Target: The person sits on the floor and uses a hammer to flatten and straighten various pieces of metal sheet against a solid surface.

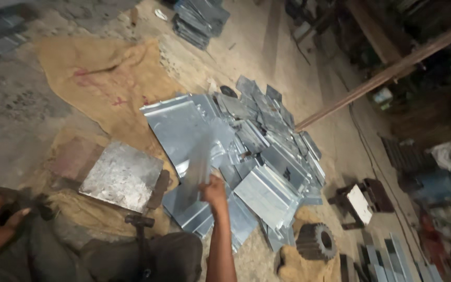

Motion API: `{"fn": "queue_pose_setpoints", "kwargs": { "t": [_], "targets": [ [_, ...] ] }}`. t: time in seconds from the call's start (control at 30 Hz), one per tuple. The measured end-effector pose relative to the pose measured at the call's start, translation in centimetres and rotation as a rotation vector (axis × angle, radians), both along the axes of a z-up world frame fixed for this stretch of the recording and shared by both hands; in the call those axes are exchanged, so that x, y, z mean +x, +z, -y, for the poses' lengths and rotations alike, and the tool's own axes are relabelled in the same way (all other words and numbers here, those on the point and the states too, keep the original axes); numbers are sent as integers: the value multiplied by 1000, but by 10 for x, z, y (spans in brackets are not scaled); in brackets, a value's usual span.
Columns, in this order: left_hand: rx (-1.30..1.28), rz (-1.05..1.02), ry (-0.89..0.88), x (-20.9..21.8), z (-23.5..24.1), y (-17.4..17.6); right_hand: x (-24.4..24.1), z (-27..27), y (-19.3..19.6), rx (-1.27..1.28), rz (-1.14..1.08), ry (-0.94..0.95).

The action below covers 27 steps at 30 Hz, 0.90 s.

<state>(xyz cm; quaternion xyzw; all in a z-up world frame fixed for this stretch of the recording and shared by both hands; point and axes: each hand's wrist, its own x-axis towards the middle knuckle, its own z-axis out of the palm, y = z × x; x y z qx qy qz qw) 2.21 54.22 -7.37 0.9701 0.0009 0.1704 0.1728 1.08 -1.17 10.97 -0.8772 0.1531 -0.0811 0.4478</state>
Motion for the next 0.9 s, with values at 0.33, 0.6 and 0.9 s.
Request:
{"fn": "queue_pose_setpoints", "kwargs": {
  "t": [0.33,0.6,0.9],
  "targets": [
    [-355,355,-71,-24,11,133,-3,-126,48,-923,323,630],
    [-198,-136,-346,54,85,141,14,-94,-54,-890,183,248],
    [-237,-613,-214,78,109,31,-97,-140,-81,-390,-626,28]
  ]
}}
